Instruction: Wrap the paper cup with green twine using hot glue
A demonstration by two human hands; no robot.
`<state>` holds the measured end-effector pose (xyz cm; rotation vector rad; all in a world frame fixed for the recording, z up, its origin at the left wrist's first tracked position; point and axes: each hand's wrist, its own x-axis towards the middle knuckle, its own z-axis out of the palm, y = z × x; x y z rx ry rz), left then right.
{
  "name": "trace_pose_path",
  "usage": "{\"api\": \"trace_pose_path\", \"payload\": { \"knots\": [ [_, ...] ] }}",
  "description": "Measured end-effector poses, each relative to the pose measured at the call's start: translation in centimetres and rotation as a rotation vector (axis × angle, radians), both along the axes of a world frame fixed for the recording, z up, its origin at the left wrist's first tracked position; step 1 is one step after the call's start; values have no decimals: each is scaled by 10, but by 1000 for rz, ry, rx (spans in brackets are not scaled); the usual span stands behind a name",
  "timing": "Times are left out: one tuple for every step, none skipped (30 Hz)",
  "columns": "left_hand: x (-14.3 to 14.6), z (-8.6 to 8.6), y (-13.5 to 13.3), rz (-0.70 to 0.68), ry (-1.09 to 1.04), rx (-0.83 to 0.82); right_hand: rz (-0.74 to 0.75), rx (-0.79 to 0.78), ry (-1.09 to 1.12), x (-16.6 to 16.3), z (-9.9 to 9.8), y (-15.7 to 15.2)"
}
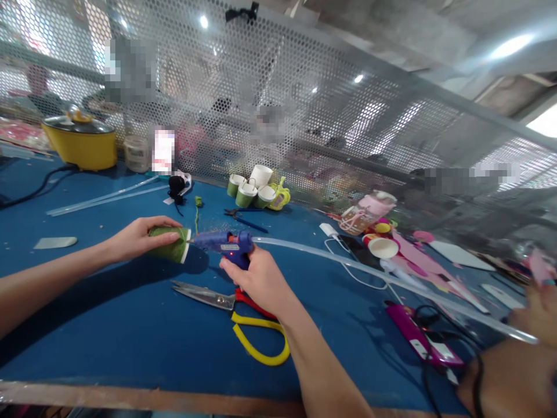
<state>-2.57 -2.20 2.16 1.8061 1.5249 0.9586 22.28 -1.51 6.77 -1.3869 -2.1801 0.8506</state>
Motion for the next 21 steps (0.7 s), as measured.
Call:
{"api": "trace_pose_path", "payload": {
  "knots": [
    [0, 0, 0, 0, 4, 4, -2, 18, -15, 0, -1, 0],
    [0, -1, 0, 2, 8, 7, -4, 40, -28, -1, -1, 0],
    [0, -1, 0, 2, 10, 10, -5, 67, -39, -1, -2, 0],
    [0, -1, 0, 2, 11, 12, -4, 95, -50, -1, -2, -1],
    [0, 0, 0, 2, 10, 11, 0, 124, -60, -1, -2, -1],
    [0, 0, 0, 1, 10, 10, 4, 153, -70, -2, -3, -1],
    [1, 0, 0, -2, 10, 10, 8, 181, -79, -2, -3, -2],
    [1, 0, -1, -5, 11, 11, 12, 207, -86, -2, -3, -2],
    [1, 0, -1, -8, 13, 14, 14, 230, -92, -2, -4, -2],
    [1, 0, -1, -9, 16, 17, 14, 253, -97, -2, -4, -2],
    [1, 0, -1, -7, 20, 23, 14, 272, -103, -2, -4, -2],
    [1, 0, -1, -3, 24, 30, 20, 287, -108, -2, -4, -2],
    [0, 0, -1, 3, 27, 35, 32, 298, -111, -2, -4, -3],
    [0, 0, -1, 12, 29, 38, 49, 302, -112, -2, -4, -3],
    [0, 0, -1, 23, 30, 39, 67, 303, -111, -2, -4, -3],
    [0, 0, -1, 31, 28, 41, 85, 301, -106, -2, -3, -3],
    [-1, 0, -1, 36, 26, 41, 97, 300, -102, -2, -3, -4],
    [0, 0, -1, 38, 24, 42, 99, 303, -99, -2, -4, -4],
    [0, 0, -1, 38, 23, 45, 98, 309, -100, -3, -4, -4],
    [0, 0, -1, 35, 21, 49, 94, 319, -102, -3, -4, -4],
    [1, 0, -1, 31, 20, 53, 90, 333, -104, -3, -5, -4]
  ]
}}
